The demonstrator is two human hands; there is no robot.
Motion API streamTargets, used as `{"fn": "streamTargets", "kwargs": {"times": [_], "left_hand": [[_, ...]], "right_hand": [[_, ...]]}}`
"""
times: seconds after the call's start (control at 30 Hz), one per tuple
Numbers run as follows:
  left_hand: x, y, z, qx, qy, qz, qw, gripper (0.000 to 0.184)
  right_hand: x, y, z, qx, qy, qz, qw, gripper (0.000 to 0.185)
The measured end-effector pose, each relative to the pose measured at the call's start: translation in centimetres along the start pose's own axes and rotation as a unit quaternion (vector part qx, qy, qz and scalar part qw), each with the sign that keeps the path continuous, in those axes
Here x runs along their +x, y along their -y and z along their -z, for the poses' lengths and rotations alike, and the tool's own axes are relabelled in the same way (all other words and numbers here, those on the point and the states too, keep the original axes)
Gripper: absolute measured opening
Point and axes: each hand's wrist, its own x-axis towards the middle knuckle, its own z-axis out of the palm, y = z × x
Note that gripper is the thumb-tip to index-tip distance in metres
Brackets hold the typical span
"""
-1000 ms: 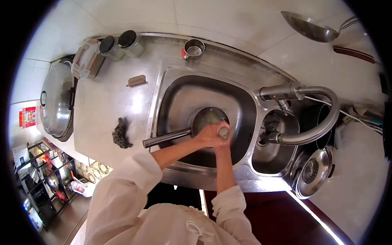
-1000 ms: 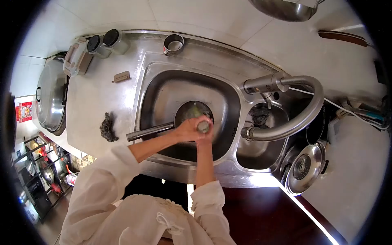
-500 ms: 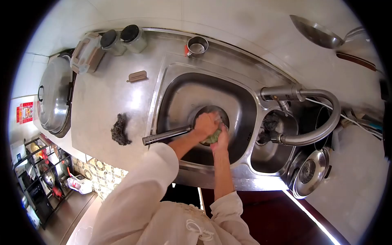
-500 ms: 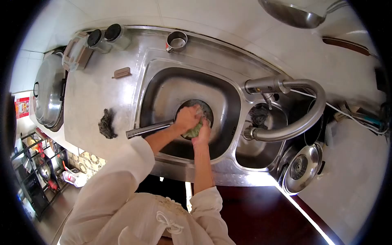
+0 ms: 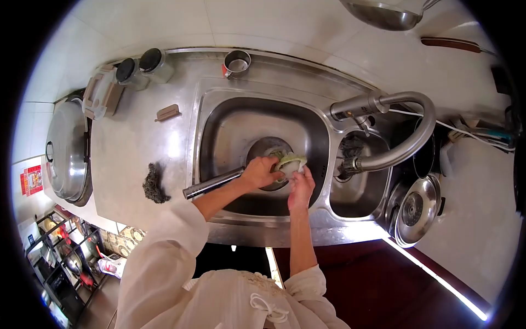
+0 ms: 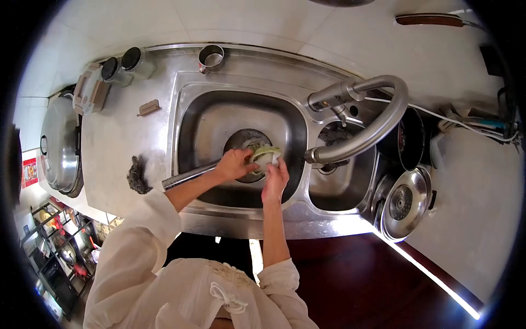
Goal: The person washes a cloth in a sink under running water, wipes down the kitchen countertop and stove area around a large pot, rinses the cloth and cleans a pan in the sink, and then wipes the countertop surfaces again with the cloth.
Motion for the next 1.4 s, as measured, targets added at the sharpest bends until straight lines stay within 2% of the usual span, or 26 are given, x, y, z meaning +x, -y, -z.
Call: {"fn": "streamTargets", "kwargs": {"times": [0.03, 0.07, 0.1, 0.13, 0.2, 0.23, 0.27, 0.3, 0.33, 0.4, 0.43, 0.5, 0.63, 0.7, 0.73, 0.83, 0.9, 0.93, 1.07, 1.1, 1.13, 1.17, 1.2, 1.27, 1.33, 1.4], "left_hand": [[0.3, 0.8, -0.1, -0.003, 0.002, -0.001, 1.0, 0.028], [0.5, 2.0, -0.1, 0.019, -0.035, -0.057, 0.998, 0.024], [0.7, 3.0, 0.3, 0.043, -0.072, -0.113, 0.99, 0.019], [0.6, 3.0, 1.5, 0.045, -0.073, -0.114, 0.99, 0.019], [0.0, 2.7, 3.8, -0.215, -0.051, 0.004, 0.975, 0.011], [-0.3, 2.2, 4.3, -0.278, -0.085, -0.036, 0.956, 0.01], [-0.4, 1.7, 4.8, -0.277, -0.086, -0.035, 0.956, 0.01], [-0.4, 0.8, 5.6, -0.312, -0.083, -0.046, 0.945, 0.011], [-0.4, -0.2, 6.3, -0.347, -0.079, -0.057, 0.933, 0.013], [-0.9, -2.5, 7.2, -0.37, -0.069, -0.058, 0.925, 0.012], [-0.9, -3.3, 7.2, -0.392, -0.058, -0.061, 0.916, 0.012], [-0.3, -3.9, 6.6, -0.401, -0.029, -0.064, 0.913, 0.012], [0.5, -4.6, 7.1, -0.359, 0.043, -0.07, 0.93, 0.013], [0.9, -4.3, 7.0, -0.388, 0.028, -0.097, 0.916, 0.013], [1.3, -4.4, 7.1, -0.417, 0.013, -0.126, 0.9, 0.013], [1.7, -4.0, 9.0, -0.365, -0.004, -0.134, 0.921, 0.014], [1.3, -4.0, 9.7, -0.355, -0.006, -0.117, 0.927, 0.014], [1.1, -4.0, 9.9, -0.346, -0.008, -0.1, 0.933, 0.014], [1.1, -0.8, 8.1, -0.27, 0.074, -0.113, 0.953, 0.023], [0.3, -1.1, 7.6, -0.17, 0.06, -0.131, 0.975, 0.035], [-0.1, -1.2, 7.3, -0.07, 0.045, -0.149, 0.985, 0.047], [0.9, 0.7, 5.8, -0.102, 0.093, -0.168, 0.976, 0.074], [1.0, 1.2, 4.9, -0.103, 0.091, -0.168, 0.976, 0.074], [0.6, 1.8, 3.2, 0.005, 0.117, -0.206, 0.971, 0.083], [1.0, 3.0, 0.7, 0.0, 0.129, -0.186, 0.974, 0.086], [1.4, 3.3, -1.0, -0.003, 0.08, -0.16, 0.984, 0.081]], "right_hand": [[0.0, 0.5, 0.2, -0.011, -0.036, 0.016, 0.999, 0.042], [0.1, 1.4, 0.6, -0.012, -0.037, 0.016, 0.999, 0.042], [0.3, 2.7, 1.1, 0.075, 0.004, 0.017, 0.997, 0.042], [0.7, 3.5, 1.7, 0.163, 0.047, 0.017, 0.985, 0.042], [1.2, 3.7, 1.9, 0.143, 0.06, 0.03, 0.987, 0.036], [1.4, 3.5, 1.8, 0.066, 0.005, 0.08, 0.995, 0.031], [1.6, 3.3, 1.7, -0.012, -0.05, 0.128, 0.99, 0.025], [1.7, 3.3, 1.9, -0.101, -0.037, 0.159, 0.981, 0.019], [1.4, 3.8, 1.6, -0.1, -0.036, 0.159, 0.982, 0.019], [1.4, 4.8, 1.1, -0.342, -0.063, 0.326, 0.879, 0.018], [1.7, 5.0, 1.3, -0.342, -0.063, 0.328, 0.878, 0.018], [2.6, 4.9, 1.9, -0.421, 0.02, 0.342, 0.84, 0.019], [3.8, 3.5, 2.0, -0.37, -0.002, 0.296, 0.88, 0.025], [3.6, 3.7, 2.2, -0.141, 0.062, 0.19, 0.97, 0.031], [2.7, 4.7, 1.3, -0.139, 0.061, 0.191, 0.97, 0.031], [0.5, 7.6, -0.5, -0.073, 0.062, 0.189, 0.977, 0.027], [0.3, 8.9, -0.6, -0.339, 0.16, 0.259, 0.891, 0.022], [0.5, 9.4, -0.6, -0.339, 0.159, 0.259, 0.89, 0.022], [-1.8, 12.1, -2.9, -0.206, 0.187, 0.202, 0.939, 0.015], [-3.1, 12.8, -4.0, -0.143, 0.207, 0.195, 0.948, 0.014], [-3.6, 13.0, -4.3, -0.145, 0.206, 0.195, 0.948, 0.014], [-4.1, 13.2, -4.5, -0.172, 0.238, 0.199, 0.935, 0.014], [-4.7, 13.4, -4.8, -0.198, 0.27, 0.203, 0.92, 0.014], [-6.3, 13.9, -5.7, -0.209, 0.289, 0.177, 0.917, 0.015], [-7.1, 14.3, -6.5, -0.053, 0.258, 0.213, 0.941, 0.016], [-6.6, 14.1, -6.4, -0.023, 0.263, 0.216, 0.94, 0.014]]}}
